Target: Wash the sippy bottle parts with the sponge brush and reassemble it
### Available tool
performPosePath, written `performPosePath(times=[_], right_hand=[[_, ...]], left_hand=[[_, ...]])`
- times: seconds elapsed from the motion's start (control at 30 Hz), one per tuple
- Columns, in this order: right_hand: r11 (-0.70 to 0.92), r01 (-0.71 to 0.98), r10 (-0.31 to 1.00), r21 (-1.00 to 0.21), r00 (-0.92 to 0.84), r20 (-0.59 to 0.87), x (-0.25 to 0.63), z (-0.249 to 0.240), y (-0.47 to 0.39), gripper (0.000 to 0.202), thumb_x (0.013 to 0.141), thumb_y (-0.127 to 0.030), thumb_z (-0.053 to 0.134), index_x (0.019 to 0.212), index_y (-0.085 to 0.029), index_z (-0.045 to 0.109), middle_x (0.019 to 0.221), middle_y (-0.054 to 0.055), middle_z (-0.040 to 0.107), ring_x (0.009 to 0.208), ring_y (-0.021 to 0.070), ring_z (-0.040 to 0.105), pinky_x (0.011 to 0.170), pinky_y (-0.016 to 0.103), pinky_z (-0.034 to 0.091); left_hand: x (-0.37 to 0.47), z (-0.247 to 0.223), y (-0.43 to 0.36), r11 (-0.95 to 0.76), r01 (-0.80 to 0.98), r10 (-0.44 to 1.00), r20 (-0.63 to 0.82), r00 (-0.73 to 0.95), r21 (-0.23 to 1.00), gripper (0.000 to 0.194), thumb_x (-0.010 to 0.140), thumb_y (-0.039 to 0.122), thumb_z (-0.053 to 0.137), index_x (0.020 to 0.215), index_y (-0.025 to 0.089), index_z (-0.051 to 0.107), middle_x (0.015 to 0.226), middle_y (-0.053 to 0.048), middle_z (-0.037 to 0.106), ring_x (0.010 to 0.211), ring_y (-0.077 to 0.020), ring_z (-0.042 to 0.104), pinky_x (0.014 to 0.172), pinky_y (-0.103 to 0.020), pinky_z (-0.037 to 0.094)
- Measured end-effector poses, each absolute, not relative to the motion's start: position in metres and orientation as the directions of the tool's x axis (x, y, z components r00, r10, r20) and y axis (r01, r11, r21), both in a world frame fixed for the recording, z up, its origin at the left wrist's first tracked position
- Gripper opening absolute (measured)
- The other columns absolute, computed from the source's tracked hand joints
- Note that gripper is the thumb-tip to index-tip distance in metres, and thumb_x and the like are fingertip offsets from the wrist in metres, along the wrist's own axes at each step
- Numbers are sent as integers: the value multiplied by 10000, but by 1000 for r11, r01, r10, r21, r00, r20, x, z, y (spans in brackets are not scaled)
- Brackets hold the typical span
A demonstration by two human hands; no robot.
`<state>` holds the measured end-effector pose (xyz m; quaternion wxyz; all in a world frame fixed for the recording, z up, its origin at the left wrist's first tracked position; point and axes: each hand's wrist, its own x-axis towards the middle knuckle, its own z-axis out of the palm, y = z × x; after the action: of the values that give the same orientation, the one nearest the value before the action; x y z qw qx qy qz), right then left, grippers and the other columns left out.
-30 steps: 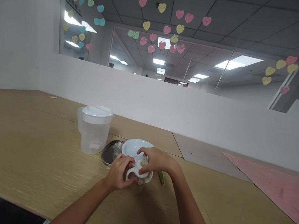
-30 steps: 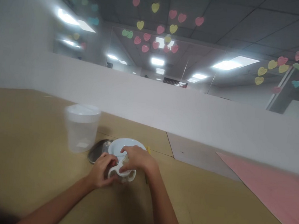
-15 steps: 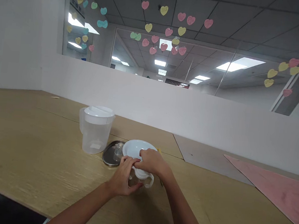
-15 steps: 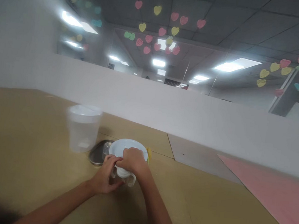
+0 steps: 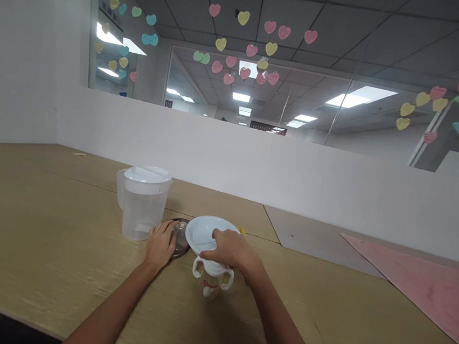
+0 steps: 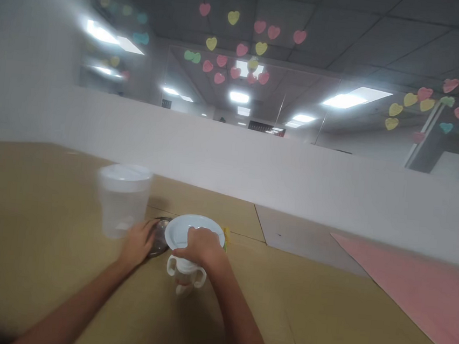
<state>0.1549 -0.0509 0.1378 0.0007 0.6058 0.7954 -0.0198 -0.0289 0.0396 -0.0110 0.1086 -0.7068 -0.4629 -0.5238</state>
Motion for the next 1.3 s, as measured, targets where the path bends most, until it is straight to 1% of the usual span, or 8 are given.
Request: performPosePath(times=[0.13,0.43,0.67,0.8,0.9,1.07,1.2,1.3], right_hand=[[273,962,962,-24,-273,-20,156,136,-49,535,681,-563,530,1006,-142,585,936,129,633,804,262,592,594,295,395],[268,963,963,-37,-269,-24,154,140,-54,529,668,-570,564,985,-148,596,933,112,634,807,253,591,582,277,388],[223,963,974,-149,-215,65,157,146,-58,722,752,-662,446,1208,-102,463,956,174,625,881,292,582,671,323,411],[550,788,830,-275,-480,285,155,139,-50,742,742,-505,600,1356,-235,286,1243,90,500,1103,241,480,860,319,380],[758,557,651,-339,-673,350,150,132,-45,592,817,-328,565,1346,-319,297,1325,-3,420,1183,160,403,959,271,317],[736,581,677,-347,-648,350,153,137,-46,379,806,-203,543,1175,-286,511,1113,19,532,1008,160,494,883,289,376],[667,622,745,-410,-545,385,171,153,-52,492,697,-193,619,1163,-232,468,1087,38,504,919,159,500,815,293,418],[645,633,760,-428,-589,274,184,162,-55,550,673,-191,612,1193,-256,446,1081,42,471,909,162,498,796,304,433]], left_hand=[[-30,-21,52,-535,818,536,834,133,213,284,774,237,446,1034,204,556,1093,-103,596,990,-271,537,791,-415,411],[-24,-8,37,-444,831,730,673,118,336,273,799,355,464,977,150,490,952,-89,581,906,-253,531,813,-409,410],[-24,1,28,-569,694,378,890,-256,441,366,841,373,455,1110,134,385,992,-108,499,934,-229,511,807,-400,441],[-17,3,19,-770,597,182,974,-133,225,283,836,239,479,1088,167,372,1021,-99,498,999,-208,500,838,-402,442],[-10,2,13,-838,529,125,990,-58,136,282,825,183,485,1081,185,365,1041,-94,497,1003,-198,508,819,-394,461],[-4,6,4,-860,477,195,981,-23,182,373,832,258,473,1170,169,345,1089,-122,491,1026,-222,504,830,-413,454],[-2,4,0,-879,429,294,945,141,210,576,813,432,458,1271,132,277,1069,-140,522,1010,-259,516,852,-440,426],[3,2,-3,-867,428,374,901,222,255,792,750,539,507,1337,125,172,1045,-130,548,972,-264,535,851,-434,420]])
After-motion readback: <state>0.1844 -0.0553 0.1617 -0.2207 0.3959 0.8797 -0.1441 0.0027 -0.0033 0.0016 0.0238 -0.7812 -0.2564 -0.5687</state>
